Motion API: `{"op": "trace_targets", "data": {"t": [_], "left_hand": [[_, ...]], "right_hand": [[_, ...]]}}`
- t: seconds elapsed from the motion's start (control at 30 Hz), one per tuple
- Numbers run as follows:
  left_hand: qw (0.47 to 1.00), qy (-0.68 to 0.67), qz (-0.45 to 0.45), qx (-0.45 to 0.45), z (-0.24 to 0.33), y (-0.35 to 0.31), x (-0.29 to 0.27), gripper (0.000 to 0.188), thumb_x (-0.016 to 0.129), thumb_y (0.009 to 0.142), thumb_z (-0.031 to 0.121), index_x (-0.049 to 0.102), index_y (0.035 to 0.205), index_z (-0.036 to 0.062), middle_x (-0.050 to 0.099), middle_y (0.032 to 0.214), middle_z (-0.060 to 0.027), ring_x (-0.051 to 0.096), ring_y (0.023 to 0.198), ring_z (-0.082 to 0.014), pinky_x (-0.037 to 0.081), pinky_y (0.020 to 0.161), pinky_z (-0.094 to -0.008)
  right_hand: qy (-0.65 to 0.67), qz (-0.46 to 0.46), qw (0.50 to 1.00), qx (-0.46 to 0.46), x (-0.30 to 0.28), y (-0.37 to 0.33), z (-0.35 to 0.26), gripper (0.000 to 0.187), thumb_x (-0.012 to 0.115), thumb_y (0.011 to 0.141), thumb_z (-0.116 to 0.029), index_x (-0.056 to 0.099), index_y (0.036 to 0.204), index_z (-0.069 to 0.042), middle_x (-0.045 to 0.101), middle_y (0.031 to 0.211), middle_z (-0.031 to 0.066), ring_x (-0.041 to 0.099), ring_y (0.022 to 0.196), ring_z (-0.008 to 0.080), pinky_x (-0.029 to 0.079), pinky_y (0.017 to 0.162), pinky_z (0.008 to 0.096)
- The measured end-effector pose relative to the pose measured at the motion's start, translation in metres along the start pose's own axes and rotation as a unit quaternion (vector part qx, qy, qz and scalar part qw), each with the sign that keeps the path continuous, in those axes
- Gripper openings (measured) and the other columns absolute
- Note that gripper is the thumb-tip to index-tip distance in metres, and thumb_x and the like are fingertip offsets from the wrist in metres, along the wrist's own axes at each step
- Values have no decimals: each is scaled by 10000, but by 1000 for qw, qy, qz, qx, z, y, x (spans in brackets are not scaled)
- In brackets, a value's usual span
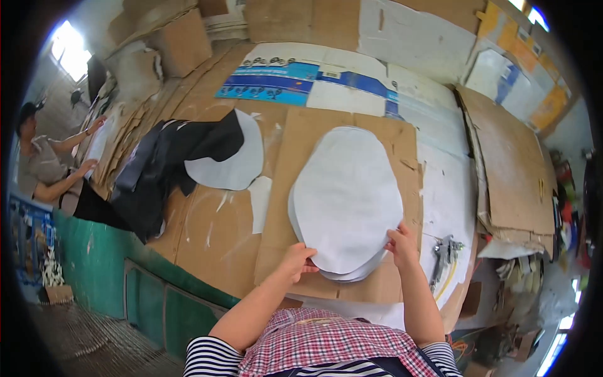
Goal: Organizing and stacking precut white fabric pieces on a workbench.
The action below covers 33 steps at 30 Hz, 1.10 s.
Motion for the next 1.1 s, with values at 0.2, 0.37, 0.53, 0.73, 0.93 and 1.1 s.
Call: {"op": "trace_targets", "data": {"t": [0.2, 0.37, 0.53, 0.73, 0.93, 1.1], "left_hand": [[999, 23, 15, -17, -12, -9, 8, 153, 549, 825, 137, 535, 924, 21, 591, 791, -72, 601, 656, -169, 506, 515, -260], [990, 123, 3, -73, -30, -15, 6, 124, 568, 816, 139, 545, 881, 36, 587, 726, -63, 598, 625, -165, 491, 502, -264], [830, 412, 162, 338, -10, -2, 11, 300, 641, 757, 224, 558, 988, 50, 565, 951, -112, 535, 953, -273, 443, 782, -410], [621, 642, 109, 436, 15, 10, 54, 631, 639, 738, 439, 457, 1276, 165, 272, 1400, -143, 176, 1300, -395, 176, 1001, -601], [595, 671, 67, 438, 18, 30, 55, 714, 663, 687, 490, 447, 1293, 180, 218, 1434, -128, 131, 1322, -393, 130, 1010, -626], [600, 668, 60, 436, 20, 30, 55, 726, 677, 666, 490, 456, 1284, 181, 238, 1422, -128, 143, 1319, -392, 136, 1007, -629]], "right_hand": [[-40, 16, 999, -1, -5, -8, 2, 291, 551, 748, -17, 547, 1038, 11, 514, 675, 4, 489, 547, 87, 449, 448, 243], [-114, 34, 992, -31, -12, 13, 11, 300, 536, 746, -16, 541, 1044, 27, 534, 692, 16, 497, 565, 103, 426, 444, 250], [-149, 53, 986, -52, -13, 24, 11, 320, 520, 745, -13, 531, 1062, 36, 551, 699, 30, 510, 580, 110, 421, 450, 253], [-141, 57, 988, -40, -16, 17, 13, 340, 520, 743, -11, 527, 1080, 30, 566, 695, 34, 530, 590, 116, 421, 467, 255], [-250, 113, 953, -129, -31, 18, 17, 329, 534, 741, -6, 532, 1069, 20, 592, 798, 92, 569, 706, 179, 476, 598, 304], [-489, 66, 726, -479, 32, -20, -18, 365, 602, 718, -16, 525, 1075, -11, 479, 1174, 175, 423, 1119, 348, 363, 942, 422]]}}
Point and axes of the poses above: each hand's wrist, its own y-axis towards the middle knuckle, its own x-axis out of the palm, z = x × y, the point moved 1 cm from there along y, towards the middle knuckle
